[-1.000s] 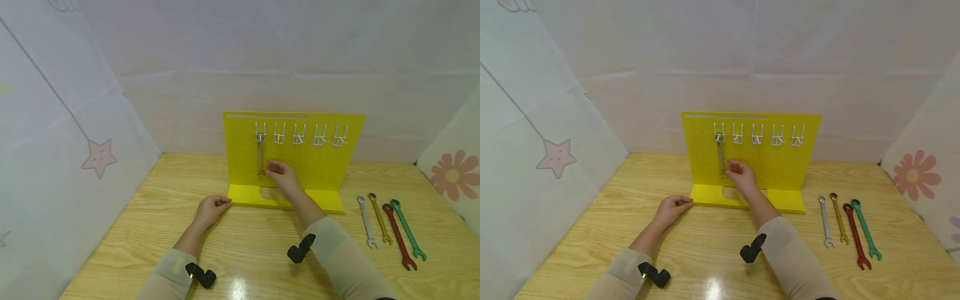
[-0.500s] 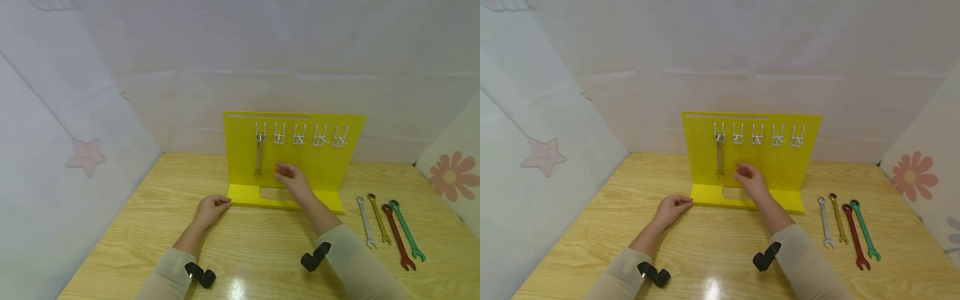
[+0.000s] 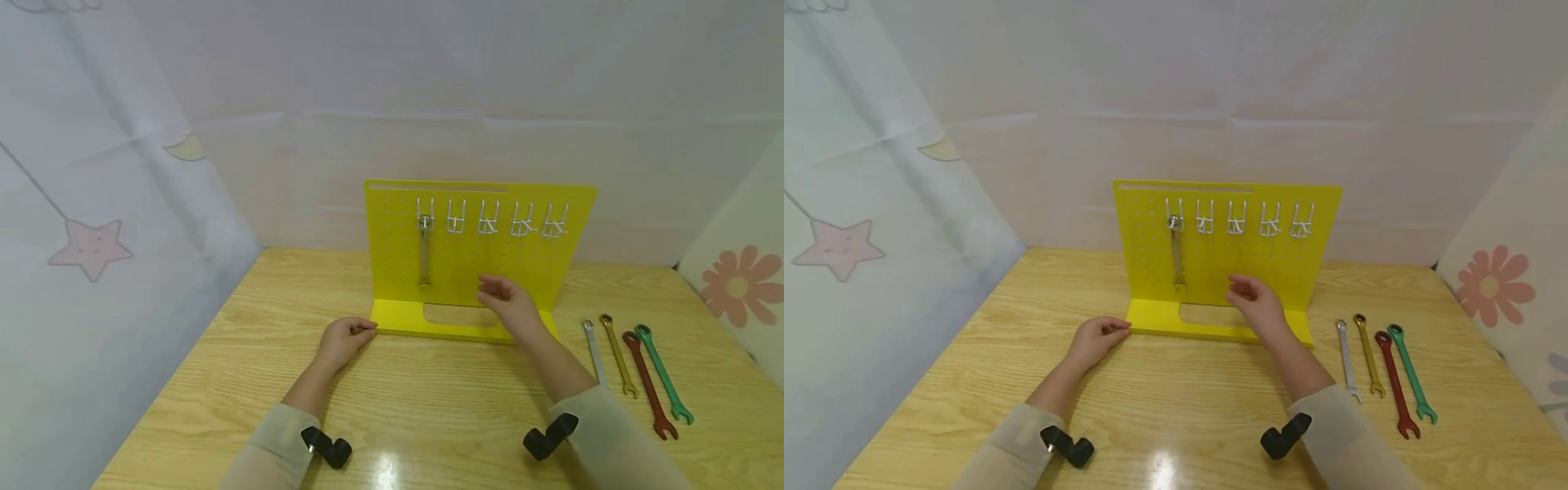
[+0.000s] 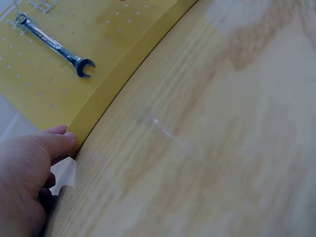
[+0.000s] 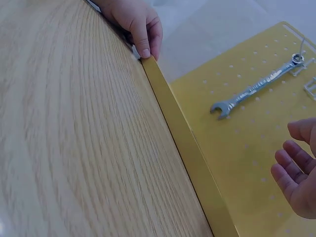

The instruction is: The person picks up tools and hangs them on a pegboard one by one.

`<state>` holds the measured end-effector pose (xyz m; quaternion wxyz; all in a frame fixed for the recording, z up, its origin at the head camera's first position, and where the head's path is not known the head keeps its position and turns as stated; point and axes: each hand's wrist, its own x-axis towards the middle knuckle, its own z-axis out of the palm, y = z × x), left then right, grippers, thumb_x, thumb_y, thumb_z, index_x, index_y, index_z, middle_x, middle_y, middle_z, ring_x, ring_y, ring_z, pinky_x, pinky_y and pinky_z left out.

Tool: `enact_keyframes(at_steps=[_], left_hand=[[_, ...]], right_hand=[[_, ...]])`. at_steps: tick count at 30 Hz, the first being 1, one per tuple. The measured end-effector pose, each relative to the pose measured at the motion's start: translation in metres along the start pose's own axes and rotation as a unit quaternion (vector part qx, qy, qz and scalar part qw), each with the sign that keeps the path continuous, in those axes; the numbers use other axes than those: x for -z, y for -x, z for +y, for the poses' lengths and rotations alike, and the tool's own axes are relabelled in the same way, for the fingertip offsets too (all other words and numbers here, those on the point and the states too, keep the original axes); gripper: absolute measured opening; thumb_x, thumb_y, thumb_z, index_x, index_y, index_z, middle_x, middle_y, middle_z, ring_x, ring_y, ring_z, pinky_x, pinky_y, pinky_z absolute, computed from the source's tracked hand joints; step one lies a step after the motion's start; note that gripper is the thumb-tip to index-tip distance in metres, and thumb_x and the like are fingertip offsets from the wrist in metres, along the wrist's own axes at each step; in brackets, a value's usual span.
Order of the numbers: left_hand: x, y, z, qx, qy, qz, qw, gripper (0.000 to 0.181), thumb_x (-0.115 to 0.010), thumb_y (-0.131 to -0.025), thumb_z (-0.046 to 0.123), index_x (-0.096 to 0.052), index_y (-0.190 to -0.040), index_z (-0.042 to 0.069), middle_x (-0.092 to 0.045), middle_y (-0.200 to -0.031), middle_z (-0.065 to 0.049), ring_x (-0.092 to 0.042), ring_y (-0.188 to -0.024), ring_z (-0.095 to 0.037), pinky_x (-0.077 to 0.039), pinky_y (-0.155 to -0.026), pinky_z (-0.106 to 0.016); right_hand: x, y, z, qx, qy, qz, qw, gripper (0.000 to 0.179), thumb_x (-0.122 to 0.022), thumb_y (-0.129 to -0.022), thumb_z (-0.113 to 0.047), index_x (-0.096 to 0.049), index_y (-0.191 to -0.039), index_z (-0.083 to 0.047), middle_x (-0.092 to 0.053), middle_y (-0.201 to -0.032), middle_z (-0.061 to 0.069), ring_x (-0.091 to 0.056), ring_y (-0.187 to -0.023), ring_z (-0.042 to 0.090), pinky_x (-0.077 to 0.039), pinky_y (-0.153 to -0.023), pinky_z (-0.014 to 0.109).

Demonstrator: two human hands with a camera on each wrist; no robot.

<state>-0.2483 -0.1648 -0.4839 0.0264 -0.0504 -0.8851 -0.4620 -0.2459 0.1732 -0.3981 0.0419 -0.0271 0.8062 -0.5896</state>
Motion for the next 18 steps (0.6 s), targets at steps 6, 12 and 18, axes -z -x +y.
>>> enact_keyframes(at_steps=[6, 12, 18], left_hand=[[0.001, 0.001, 0.001, 0.007, 0.001, -0.001, 1.0, 0.013, -0.073, -0.089, 0.019, -0.078, -0.099, 0.013, -0.074, -0.102, -0.003, -0.061, -0.085, -0.012, -0.048, -0.077, -0.028], [0.001, 0.001, 0.002, 0.01, -0.001, -0.005, 0.9999, 0.013, -0.072, -0.089, 0.019, -0.078, -0.1, 0.013, -0.074, -0.102, -0.004, -0.061, -0.085, -0.013, -0.048, -0.076, -0.029], [0.0, 0.0, 0.002, 0.008, -0.002, -0.005, 1.0, 0.013, -0.072, -0.089, 0.018, -0.078, -0.1, 0.013, -0.074, -0.102, -0.004, -0.061, -0.085, -0.013, -0.048, -0.076, -0.029]], right_hand=[[0.019, 0.01, 0.006, 0.004, 0.029, 0.009, 0.9995, 0.049, -0.057, -0.1, -0.023, -0.045, -0.144, -0.005, -0.05, -0.142, 0.021, -0.048, -0.129, 0.035, -0.037, -0.111, 0.051], [0.037, 0.019, 0.011, 0.016, 0.051, 0.018, 0.9984, 0.055, -0.057, -0.1, -0.034, -0.043, -0.146, -0.006, -0.05, -0.142, 0.02, -0.049, -0.129, 0.033, -0.038, -0.11, 0.051], [0.052, 0.027, 0.018, 0.017, 0.081, 0.033, 0.9961, 0.056, -0.055, -0.1, -0.038, -0.043, -0.147, -0.008, -0.051, -0.142, 0.018, -0.051, -0.126, 0.028, -0.043, -0.105, 0.043]])
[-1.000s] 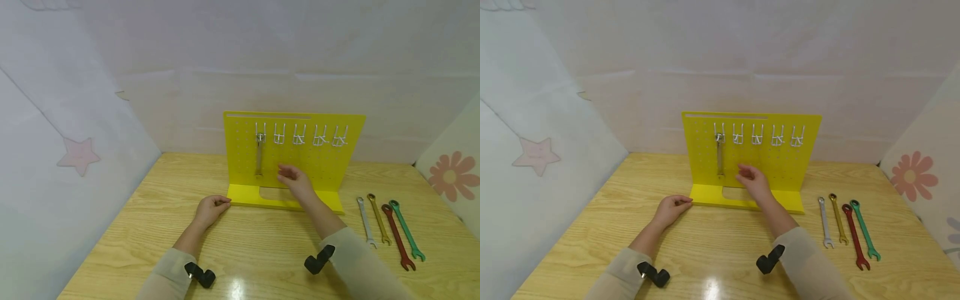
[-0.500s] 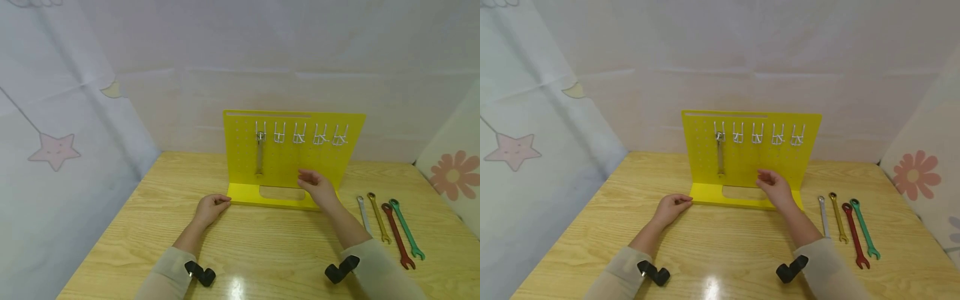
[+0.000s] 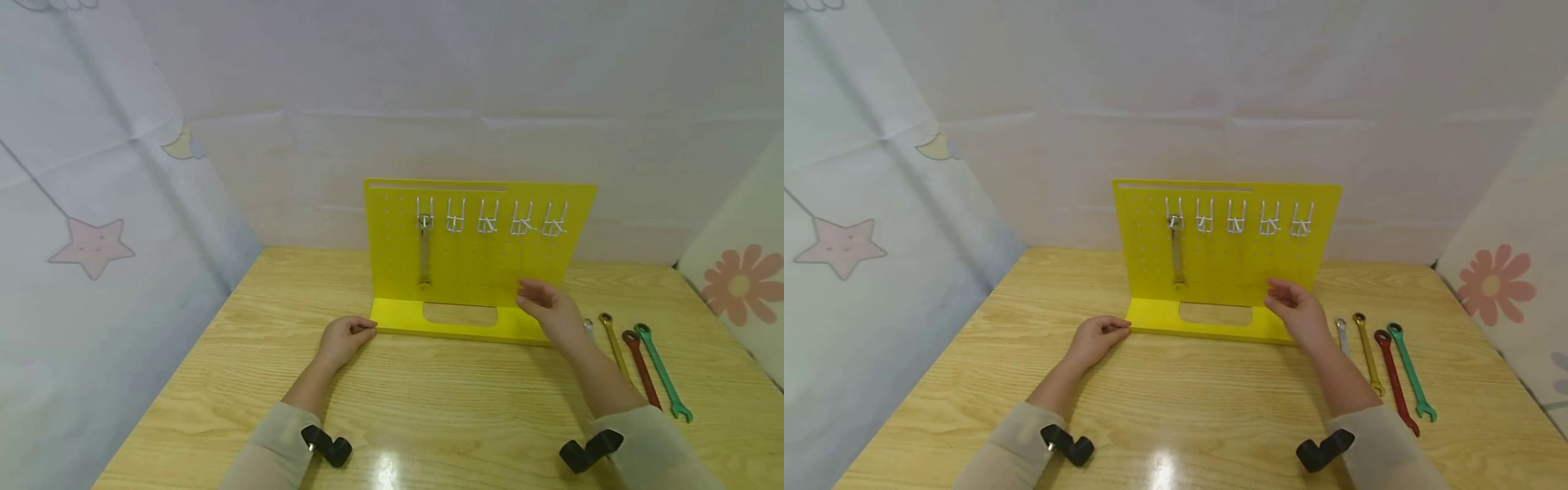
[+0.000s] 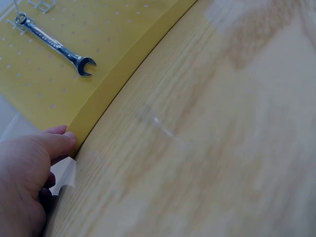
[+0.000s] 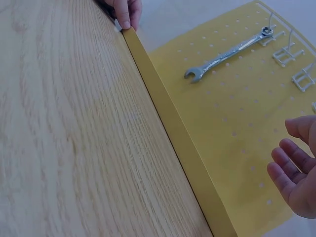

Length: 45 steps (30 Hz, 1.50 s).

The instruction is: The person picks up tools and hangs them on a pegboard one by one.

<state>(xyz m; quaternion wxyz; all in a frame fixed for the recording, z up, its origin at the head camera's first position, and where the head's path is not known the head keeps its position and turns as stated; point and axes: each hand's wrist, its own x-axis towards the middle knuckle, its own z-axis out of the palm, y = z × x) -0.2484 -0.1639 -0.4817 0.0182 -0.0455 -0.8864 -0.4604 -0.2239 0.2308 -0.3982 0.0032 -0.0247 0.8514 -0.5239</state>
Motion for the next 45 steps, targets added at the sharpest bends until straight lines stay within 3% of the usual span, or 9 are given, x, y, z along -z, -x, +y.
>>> enact_keyframes(at_steps=[7, 10, 14, 16, 26, 31, 34, 40, 45], left_hand=[[0.0, 0.0, 0.0, 0.002, -0.003, 0.0, 1.0, 0.013, -0.073, -0.089, 0.019, -0.078, -0.099, 0.014, -0.074, -0.101, -0.003, -0.059, -0.082, -0.013, -0.047, -0.075, -0.029], [0.0, 0.0, 0.0, 0.0, -0.004, 0.0, 1.0, 0.013, -0.073, -0.089, 0.019, -0.078, -0.099, 0.014, -0.074, -0.102, -0.003, -0.06, -0.083, -0.012, -0.047, -0.075, -0.028], [-0.001, 0.0, 0.001, 0.0, 0.0, -0.003, 1.0, 0.013, -0.073, -0.089, 0.019, -0.078, -0.1, 0.013, -0.074, -0.102, -0.004, -0.059, -0.084, -0.013, -0.047, -0.075, -0.028], [-0.001, 0.0, 0.002, -0.001, 0.002, -0.004, 1.0, 0.013, -0.072, -0.089, 0.018, -0.078, -0.1, 0.012, -0.073, -0.102, -0.004, -0.059, -0.083, -0.013, -0.046, -0.074, -0.027], [-0.004, -0.001, 0.001, -0.004, 0.003, -0.004, 1.0, 0.014, -0.072, -0.089, 0.018, -0.077, -0.1, 0.012, -0.073, -0.103, -0.004, -0.058, -0.082, -0.012, -0.046, -0.074, -0.028], [-0.004, -0.001, 0.003, -0.003, 0.006, -0.009, 0.9999, 0.014, -0.072, -0.089, 0.018, -0.078, -0.101, 0.012, -0.073, -0.103, -0.004, -0.059, -0.083, -0.013, -0.047, -0.075, -0.028], [-0.003, 0.0, 0.003, 0.0, 0.008, -0.009, 0.9999, 0.014, -0.072, -0.089, 0.019, -0.078, -0.101, 0.012, -0.073, -0.102, -0.004, -0.059, -0.083, -0.013, -0.047, -0.075, -0.028], [-0.003, 0.0, 0.003, 0.005, 0.008, -0.009, 0.9999, 0.014, -0.072, -0.089, 0.018, -0.077, -0.101, 0.012, -0.073, -0.103, -0.004, -0.059, -0.085, -0.014, -0.047, -0.076, -0.028], [-0.002, 0.001, 0.003, 0.013, 0.007, -0.009, 0.9998, 0.014, -0.072, -0.09, 0.02, -0.077, -0.101, 0.014, -0.073, -0.105, -0.003, -0.058, -0.086, -0.015, -0.046, -0.077, -0.029]], right_hand=[[0.013, 0.009, 0.006, -0.005, -0.003, 0.016, 0.9999, 0.058, -0.055, -0.1, -0.037, -0.042, -0.147, -0.006, -0.052, -0.139, 0.018, -0.052, -0.103, -0.008, -0.044, -0.086, 0.009], [0.018, 0.014, 0.01, 0.002, -0.02, 0.024, 0.9995, 0.059, -0.057, -0.099, -0.035, -0.042, -0.146, -0.001, -0.06, -0.127, 0.004, -0.053, -0.097, -0.015, -0.045, -0.083, 0.006], [0.028, 0.023, 0.016, -0.004, -0.029, 0.03, 0.9991, 0.063, -0.057, -0.099, -0.038, -0.04, -0.147, -0.001, -0.056, -0.115, -0.022, -0.054, -0.097, -0.015, -0.046, -0.082, 0.008], [0.035, 0.027, 0.019, -0.011, -0.029, 0.032, 0.999, 0.065, -0.057, -0.098, -0.04, -0.039, -0.148, -0.003, -0.054, -0.113, -0.026, -0.054, -0.097, -0.015, -0.046, -0.082, 0.009], [0.063, 0.046, 0.043, -0.027, -0.016, 0.07, 0.9971, 0.058, -0.059, -0.098, -0.039, -0.044, -0.147, -0.012, -0.054, -0.11, -0.028, -0.056, -0.094, -0.013, -0.048, -0.079, 0.008], [0.073, 0.056, 0.053, -0.017, -0.058, 0.101, 0.993, 0.034, -0.062, -0.097, -0.028, -0.057, -0.131, -0.028, -0.059, -0.102, -0.031, -0.057, -0.089, -0.014, -0.049, -0.075, 0.008], [0.078, 0.061, 0.06, -0.007, -0.084, 0.106, 0.9908, 0.03, -0.062, -0.097, -0.022, -0.059, -0.125, -0.033, -0.061, -0.101, -0.03, -0.058, -0.088, -0.012, -0.05, -0.074, 0.008], [0.091, 0.066, 0.071, -0.022, -0.041, 0.122, 0.9915, 0.032, -0.061, -0.098, -0.026, -0.057, -0.129, -0.033, -0.057, -0.099, -0.037, -0.056, -0.088, -0.016, -0.047, -0.072, 0.007], [0.1, 0.072, 0.078, -0.049, -0.035, 0.125, 0.9903, 0.035, -0.06, -0.098, -0.031, -0.055, -0.133, -0.032, -0.055, -0.098, -0.038, -0.055, -0.086, -0.018, -0.047, -0.071, 0.006]])
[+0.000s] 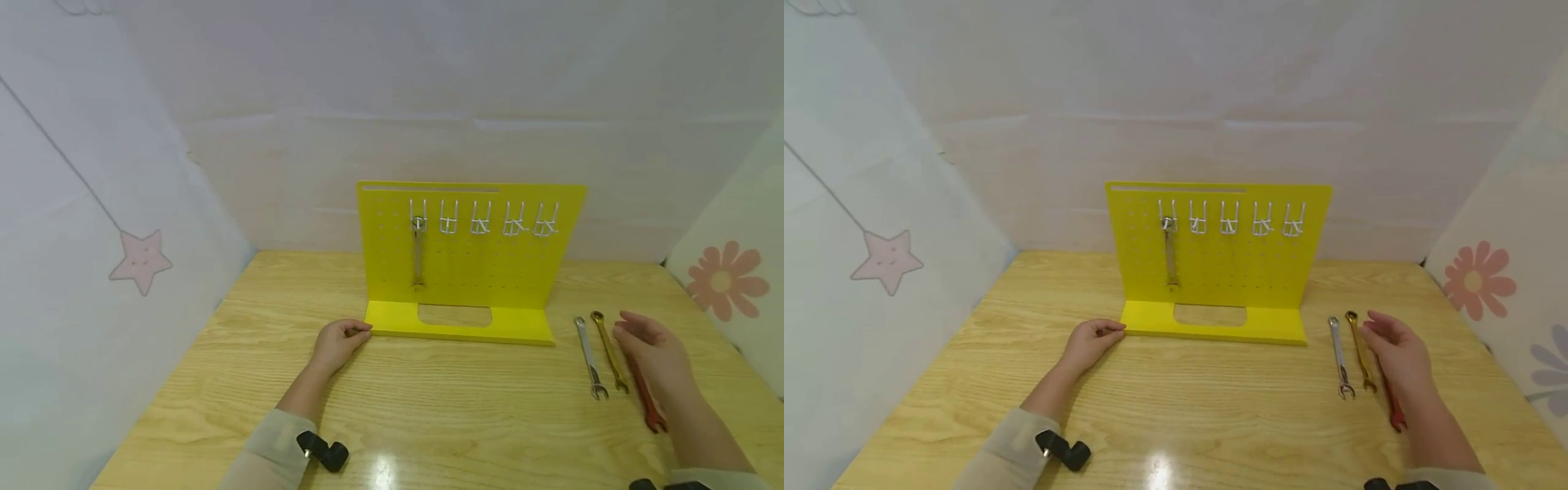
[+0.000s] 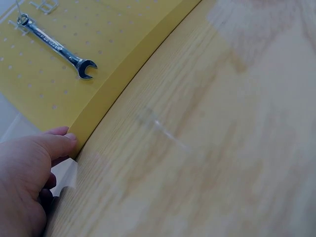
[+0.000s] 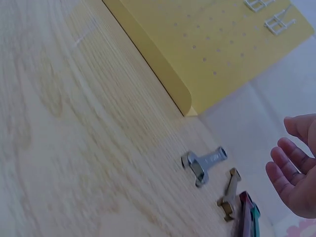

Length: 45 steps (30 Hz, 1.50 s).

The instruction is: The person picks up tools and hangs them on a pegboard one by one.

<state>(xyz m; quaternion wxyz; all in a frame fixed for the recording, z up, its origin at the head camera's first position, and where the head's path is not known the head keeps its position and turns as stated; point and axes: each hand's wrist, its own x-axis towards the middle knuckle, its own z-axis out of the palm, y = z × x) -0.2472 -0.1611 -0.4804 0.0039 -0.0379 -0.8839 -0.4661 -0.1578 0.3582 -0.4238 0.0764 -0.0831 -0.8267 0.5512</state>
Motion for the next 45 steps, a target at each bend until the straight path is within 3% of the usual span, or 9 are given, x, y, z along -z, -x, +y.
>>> enact_keyframes(at_steps=[10, 25, 32, 34, 37, 40, 45], left_hand=[[0.0, 0.001, 0.0, -0.003, 0.001, 0.001, 1.0, 0.014, -0.072, -0.089, 0.019, -0.077, -0.101, 0.013, -0.073, -0.105, -0.004, -0.06, -0.088, -0.014, -0.047, -0.078, -0.029], [0.0, 0.0, -0.001, -0.002, -0.005, 0.002, 1.0, 0.014, -0.072, -0.089, 0.02, -0.078, -0.101, 0.014, -0.073, -0.105, -0.003, -0.059, -0.086, -0.014, -0.047, -0.077, -0.029], [0.0, 0.0, -0.001, 0.001, -0.001, 0.002, 1.0, 0.014, -0.072, -0.089, 0.02, -0.078, -0.1, 0.014, -0.073, -0.104, -0.003, -0.058, -0.086, -0.014, -0.046, -0.077, -0.029], [0.0, 0.0, -0.001, 0.002, 0.0, 0.002, 1.0, 0.013, -0.072, -0.089, 0.02, -0.078, -0.1, 0.015, -0.072, -0.103, -0.002, -0.057, -0.084, -0.014, -0.046, -0.076, -0.029], [0.0, -0.001, -0.001, 0.001, 0.001, 0.001, 1.0, 0.013, -0.072, -0.089, 0.02, -0.078, -0.1, 0.015, -0.072, -0.1, -0.002, -0.055, -0.081, -0.014, -0.045, -0.075, -0.029], [0.001, 0.0, -0.001, 0.001, 0.001, 0.001, 1.0, 0.013, -0.072, -0.089, 0.02, -0.078, -0.1, 0.015, -0.071, -0.097, -0.002, -0.053, -0.079, -0.014, -0.044, -0.074, -0.029], [0.0, 0.0, -0.002, -0.001, 0.0, 0.0, 1.0, 0.013, -0.072, -0.089, 0.02, -0.078, -0.1, 0.015, -0.071, -0.096, -0.002, -0.053, -0.078, -0.014, -0.044, -0.072, -0.028]], right_hand=[[0.023, 0.003, 0.02, -0.028, 0.063, 0.002, 0.9976, 0.061, -0.054, -0.099, -0.04, -0.038, -0.151, -0.012, -0.046, -0.095, -0.043, -0.054, -0.082, -0.019, -0.05, -0.068, 0.011], [0.049, 0.008, 0.04, -0.119, 0.047, 0.007, 0.9918, 0.064, -0.059, -0.096, -0.044, -0.039, -0.15, -0.016, -0.046, -0.085, -0.043, -0.053, -0.076, -0.018, -0.05, -0.065, 0.013], [0.053, 0.005, 0.05, -0.127, 0.155, -0.001, 0.9798, 0.076, -0.052, -0.097, -0.051, -0.035, -0.147, 0.005, -0.049, -0.086, -0.037, -0.05, -0.069, -0.015, -0.052, -0.062, 0.022], [0.054, 0.003, 0.051, -0.121, 0.186, -0.005, 0.9751, 0.075, -0.05, -0.098, -0.05, -0.035, -0.145, 0.008, -0.058, -0.087, -0.027, -0.054, -0.071, -0.008, -0.052, -0.064, 0.025], [0.054, 0.0, 0.051, -0.126, 0.214, -0.013, 0.9687, 0.074, -0.049, -0.099, -0.049, -0.036, -0.143, 0.009, -0.073, -0.094, 0.005, -0.065, -0.089, 0.022, -0.052, -0.073, 0.036], [0.053, 0.0, 0.05, -0.133, 0.228, -0.027, 0.9643, 0.076, -0.049, -0.099, -0.05, -0.036, -0.143, 0.011, -0.06, -0.124, 0.033, -0.05, -0.112, 0.054, -0.05, -0.08, 0.049], [0.052, 0.0, 0.049, -0.155, 0.242, -0.05, 0.9567, 0.083, -0.049, -0.096, -0.056, -0.034, -0.144, 0.01, -0.043, -0.138, 0.039, -0.044, -0.115, 0.058, -0.048, -0.082, 0.053]])
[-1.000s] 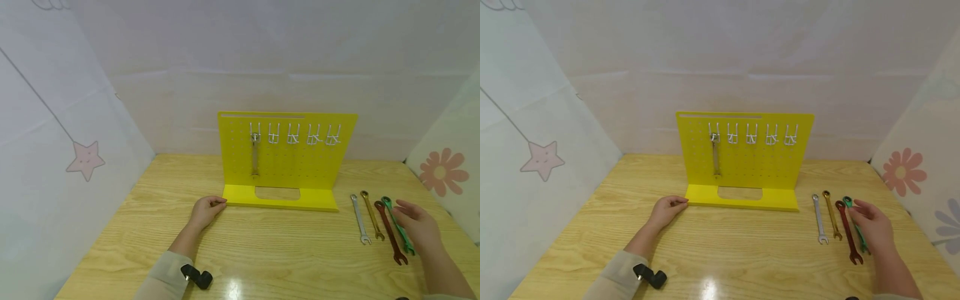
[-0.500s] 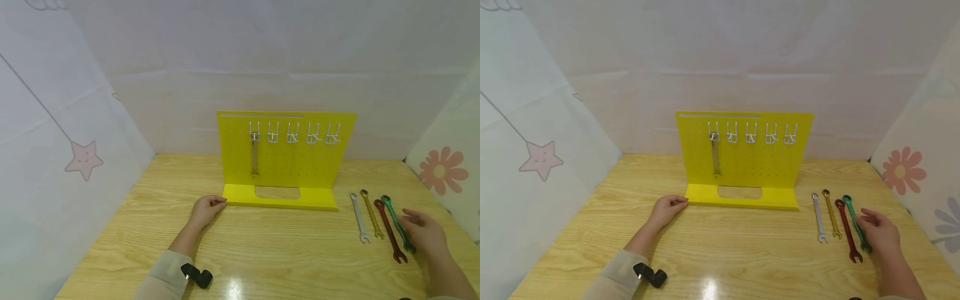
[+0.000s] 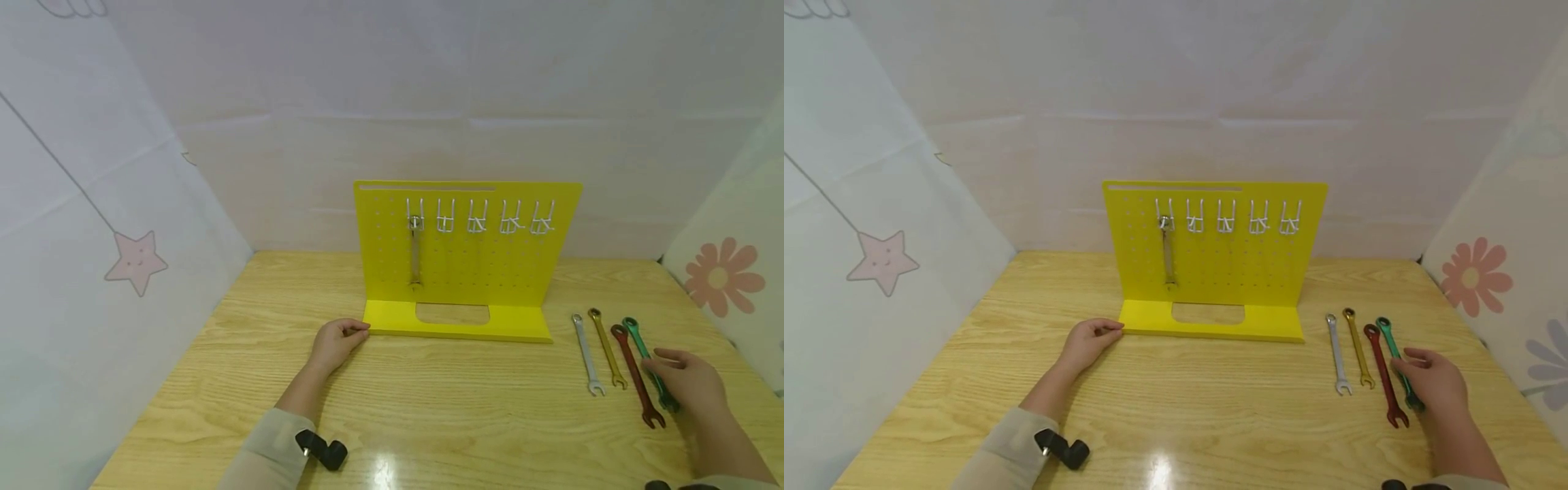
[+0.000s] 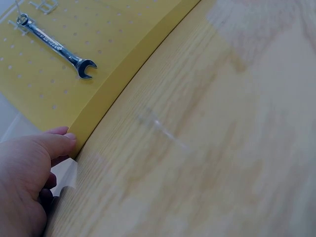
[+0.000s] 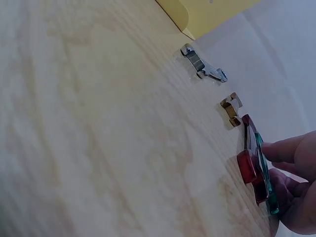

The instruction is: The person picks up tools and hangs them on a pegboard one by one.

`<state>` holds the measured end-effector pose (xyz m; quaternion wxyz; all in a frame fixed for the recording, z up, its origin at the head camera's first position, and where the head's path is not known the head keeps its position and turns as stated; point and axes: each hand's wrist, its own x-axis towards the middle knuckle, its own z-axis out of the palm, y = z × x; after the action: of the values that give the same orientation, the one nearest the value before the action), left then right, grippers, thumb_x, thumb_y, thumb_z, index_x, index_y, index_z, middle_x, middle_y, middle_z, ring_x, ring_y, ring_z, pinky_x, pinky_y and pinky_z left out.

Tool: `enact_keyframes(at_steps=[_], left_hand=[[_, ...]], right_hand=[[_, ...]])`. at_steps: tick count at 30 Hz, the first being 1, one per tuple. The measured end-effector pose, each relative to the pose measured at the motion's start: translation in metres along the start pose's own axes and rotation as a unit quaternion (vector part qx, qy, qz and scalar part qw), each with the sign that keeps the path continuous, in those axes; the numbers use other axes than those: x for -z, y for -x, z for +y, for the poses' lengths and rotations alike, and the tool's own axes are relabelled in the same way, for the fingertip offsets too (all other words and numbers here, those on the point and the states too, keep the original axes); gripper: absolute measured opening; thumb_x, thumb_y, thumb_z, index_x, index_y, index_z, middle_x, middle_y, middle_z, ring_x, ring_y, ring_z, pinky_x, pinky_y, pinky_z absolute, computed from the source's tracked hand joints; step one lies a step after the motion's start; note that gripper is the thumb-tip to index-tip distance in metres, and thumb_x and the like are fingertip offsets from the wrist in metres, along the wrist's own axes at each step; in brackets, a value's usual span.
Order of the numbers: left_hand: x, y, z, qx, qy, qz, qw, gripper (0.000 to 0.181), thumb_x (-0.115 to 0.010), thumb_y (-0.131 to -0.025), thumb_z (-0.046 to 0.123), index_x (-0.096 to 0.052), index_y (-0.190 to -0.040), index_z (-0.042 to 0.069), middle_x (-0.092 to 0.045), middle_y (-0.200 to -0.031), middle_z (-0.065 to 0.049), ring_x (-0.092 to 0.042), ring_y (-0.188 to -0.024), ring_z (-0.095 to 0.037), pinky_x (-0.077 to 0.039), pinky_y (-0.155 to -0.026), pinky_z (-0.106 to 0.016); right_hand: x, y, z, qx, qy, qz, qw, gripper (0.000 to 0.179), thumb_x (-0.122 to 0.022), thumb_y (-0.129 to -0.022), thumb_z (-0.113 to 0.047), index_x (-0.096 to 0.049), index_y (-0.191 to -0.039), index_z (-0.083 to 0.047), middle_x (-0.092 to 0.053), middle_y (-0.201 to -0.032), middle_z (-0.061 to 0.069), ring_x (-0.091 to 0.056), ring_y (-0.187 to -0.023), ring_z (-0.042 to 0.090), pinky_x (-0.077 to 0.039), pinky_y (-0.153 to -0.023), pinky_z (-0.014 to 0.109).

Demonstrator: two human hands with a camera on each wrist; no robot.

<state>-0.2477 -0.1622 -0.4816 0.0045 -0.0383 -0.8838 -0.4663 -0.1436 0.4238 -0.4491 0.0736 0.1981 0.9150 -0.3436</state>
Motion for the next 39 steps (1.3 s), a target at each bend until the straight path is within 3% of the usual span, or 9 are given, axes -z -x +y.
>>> enact_keyframes(at_steps=[12, 16, 27, 29, 36, 39], left_hand=[[0.0, 0.001, -0.001, -0.004, 0.003, 0.001, 1.0, 0.014, -0.072, -0.09, 0.019, -0.078, -0.1, 0.013, -0.072, -0.101, -0.003, -0.056, -0.081, -0.013, -0.046, -0.074, -0.028], [0.0, 0.001, 0.0, -0.003, 0.004, 0.002, 1.0, 0.014, -0.072, -0.09, 0.019, -0.077, -0.101, 0.012, -0.072, -0.102, -0.003, -0.057, -0.083, -0.013, -0.046, -0.075, -0.029], [0.0, 0.002, 0.0, 0.001, 0.007, 0.003, 1.0, 0.014, -0.072, -0.089, 0.02, -0.077, -0.1, 0.012, -0.072, -0.099, -0.003, -0.056, -0.081, -0.013, -0.046, -0.075, -0.029], [0.0, 0.002, 0.0, 0.0, 0.006, 0.002, 1.0, 0.014, -0.072, -0.089, 0.019, -0.077, -0.1, 0.012, -0.072, -0.099, -0.003, -0.056, -0.081, -0.013, -0.046, -0.075, -0.029], [0.0, 0.001, 0.0, -0.005, 0.007, 0.001, 1.0, 0.015, -0.072, -0.089, 0.02, -0.077, -0.101, 0.012, -0.072, -0.101, -0.003, -0.057, -0.083, -0.014, -0.046, -0.076, -0.029], [0.0, 0.001, -0.001, -0.007, 0.006, 0.002, 1.0, 0.015, -0.072, -0.089, 0.019, -0.077, -0.101, 0.012, -0.073, -0.103, -0.003, -0.058, -0.084, -0.013, -0.047, -0.076, -0.029]], right_hand=[[-0.003, 0.002, -0.014, -0.053, -0.003, 0.011, 0.9985, 0.07, -0.054, -0.096, -0.046, -0.042, -0.14, 0.007, -0.032, -0.143, 0.041, -0.039, -0.118, 0.059, -0.045, -0.086, 0.056], [-0.005, 0.005, -0.017, -0.05, 0.004, 0.009, 0.9987, 0.066, -0.054, -0.097, -0.042, -0.043, -0.139, 0.007, -0.032, -0.142, 0.042, -0.038, -0.118, 0.059, -0.045, -0.087, 0.056], [-0.01, 0.003, -0.018, -0.037, 0.016, 0.038, 0.9985, 0.059, -0.059, -0.095, -0.039, -0.053, -0.132, 0.007, -0.052, -0.13, 0.036, -0.048, -0.111, 0.053, -0.045, -0.078, 0.046], [-0.01, 0.003, -0.017, -0.036, 0.007, 0.037, 0.9986, 0.059, -0.059, -0.095, -0.039, -0.053, -0.131, 0.008, -0.052, -0.129, 0.036, -0.049, -0.108, 0.05, -0.044, -0.075, 0.043], [-0.008, 0.0, -0.01, -0.058, -0.048, 0.026, 0.9968, 0.067, -0.058, -0.095, -0.046, -0.048, -0.136, 0.005, -0.036, -0.142, 0.038, -0.035, -0.122, 0.057, -0.042, -0.087, 0.053], [-0.008, -0.001, -0.009, -0.056, -0.06, 0.025, 0.9963, 0.067, -0.057, -0.096, -0.045, -0.046, -0.138, 0.006, -0.04, -0.14, 0.037, -0.037, -0.121, 0.055, -0.045, -0.082, 0.048]])
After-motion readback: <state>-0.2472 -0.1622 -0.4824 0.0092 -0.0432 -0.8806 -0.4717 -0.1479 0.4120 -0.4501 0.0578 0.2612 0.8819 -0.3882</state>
